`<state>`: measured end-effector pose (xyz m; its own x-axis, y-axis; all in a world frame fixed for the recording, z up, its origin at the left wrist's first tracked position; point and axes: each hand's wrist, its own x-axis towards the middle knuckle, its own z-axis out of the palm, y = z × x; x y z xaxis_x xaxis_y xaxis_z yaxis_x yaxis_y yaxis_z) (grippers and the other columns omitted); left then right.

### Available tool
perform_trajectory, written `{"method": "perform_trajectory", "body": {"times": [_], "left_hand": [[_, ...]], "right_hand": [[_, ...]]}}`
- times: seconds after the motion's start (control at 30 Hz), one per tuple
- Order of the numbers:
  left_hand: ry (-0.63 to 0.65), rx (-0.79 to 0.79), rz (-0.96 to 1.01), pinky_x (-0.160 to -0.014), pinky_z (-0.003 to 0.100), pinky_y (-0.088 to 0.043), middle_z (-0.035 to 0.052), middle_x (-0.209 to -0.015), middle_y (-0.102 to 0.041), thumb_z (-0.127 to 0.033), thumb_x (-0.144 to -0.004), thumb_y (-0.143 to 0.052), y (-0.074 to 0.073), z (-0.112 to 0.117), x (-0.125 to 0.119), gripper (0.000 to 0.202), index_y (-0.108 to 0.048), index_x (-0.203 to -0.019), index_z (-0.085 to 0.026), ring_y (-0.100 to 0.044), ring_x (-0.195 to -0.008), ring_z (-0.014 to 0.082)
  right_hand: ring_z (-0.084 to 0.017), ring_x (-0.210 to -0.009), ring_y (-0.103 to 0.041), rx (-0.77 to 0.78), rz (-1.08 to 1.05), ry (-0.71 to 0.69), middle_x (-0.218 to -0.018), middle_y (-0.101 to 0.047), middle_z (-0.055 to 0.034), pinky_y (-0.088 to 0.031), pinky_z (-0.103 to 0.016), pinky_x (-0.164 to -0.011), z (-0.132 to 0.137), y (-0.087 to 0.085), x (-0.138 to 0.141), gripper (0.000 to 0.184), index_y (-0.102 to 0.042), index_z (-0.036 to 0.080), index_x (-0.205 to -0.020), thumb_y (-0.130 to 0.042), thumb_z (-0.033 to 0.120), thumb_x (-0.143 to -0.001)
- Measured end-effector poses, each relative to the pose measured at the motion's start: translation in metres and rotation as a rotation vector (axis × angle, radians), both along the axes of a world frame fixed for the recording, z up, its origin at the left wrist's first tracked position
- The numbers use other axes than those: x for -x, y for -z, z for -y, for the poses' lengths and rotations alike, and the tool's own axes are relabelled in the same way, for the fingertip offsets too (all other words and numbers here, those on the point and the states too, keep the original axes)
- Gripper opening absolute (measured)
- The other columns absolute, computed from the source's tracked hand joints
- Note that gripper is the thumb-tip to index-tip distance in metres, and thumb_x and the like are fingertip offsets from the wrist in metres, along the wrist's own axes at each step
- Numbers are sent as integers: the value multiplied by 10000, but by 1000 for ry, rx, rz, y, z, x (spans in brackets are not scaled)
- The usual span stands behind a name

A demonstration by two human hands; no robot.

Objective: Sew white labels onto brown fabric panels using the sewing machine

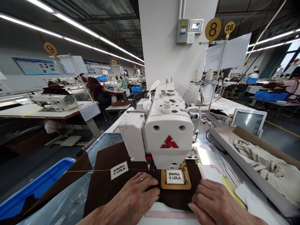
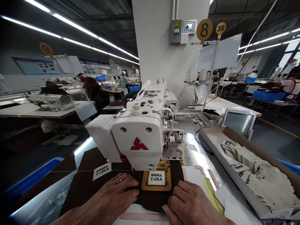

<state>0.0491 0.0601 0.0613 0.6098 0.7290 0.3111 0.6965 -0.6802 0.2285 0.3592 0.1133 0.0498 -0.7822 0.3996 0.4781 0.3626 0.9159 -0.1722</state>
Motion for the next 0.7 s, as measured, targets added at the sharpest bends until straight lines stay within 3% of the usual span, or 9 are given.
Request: {"method": "perform_trajectory", "body": {"times": [0.23,0.47,0.6,0.7], "left_hand": [[10,-32,22,-900,329,-509,49,-1124,-685,-107,-1058,-468,0,-2,-2,237,-674,-1078,-222,-627,-986,212],[40,85,-8,-986,353,-472,40,-1079,-673,-49,-1033,-451,-2,-2,2,217,-597,-985,-203,-605,-1037,211],[44,79,-76,-991,359,-459,44,-1072,-651,-57,-1053,-440,-3,0,11,204,-593,-1014,-186,-580,-1060,221],[62,32,-117,-977,357,-460,57,-1053,-634,-68,-1063,-426,-3,3,17,204,-587,-998,-175,-576,-1028,226]], "right_hand": [[-186,-699,-630,22,-32,-4,-736,-653,-21,-491,-324,-659,0,4,0,310,-647,214,-816,-474,177,-1071],[-191,-734,-647,8,-12,3,-777,-679,-25,-505,-328,-675,4,1,-2,284,-679,208,-871,-484,191,-1078],[-191,-782,-677,-102,-53,-20,-872,-729,-26,-523,-325,-689,7,4,8,319,-707,189,-1070,-408,283,-1131],[-195,-763,-675,-238,-124,60,-898,-742,-29,-523,-336,-680,11,13,19,388,-682,168,-1175,-343,355,-1153]]}}
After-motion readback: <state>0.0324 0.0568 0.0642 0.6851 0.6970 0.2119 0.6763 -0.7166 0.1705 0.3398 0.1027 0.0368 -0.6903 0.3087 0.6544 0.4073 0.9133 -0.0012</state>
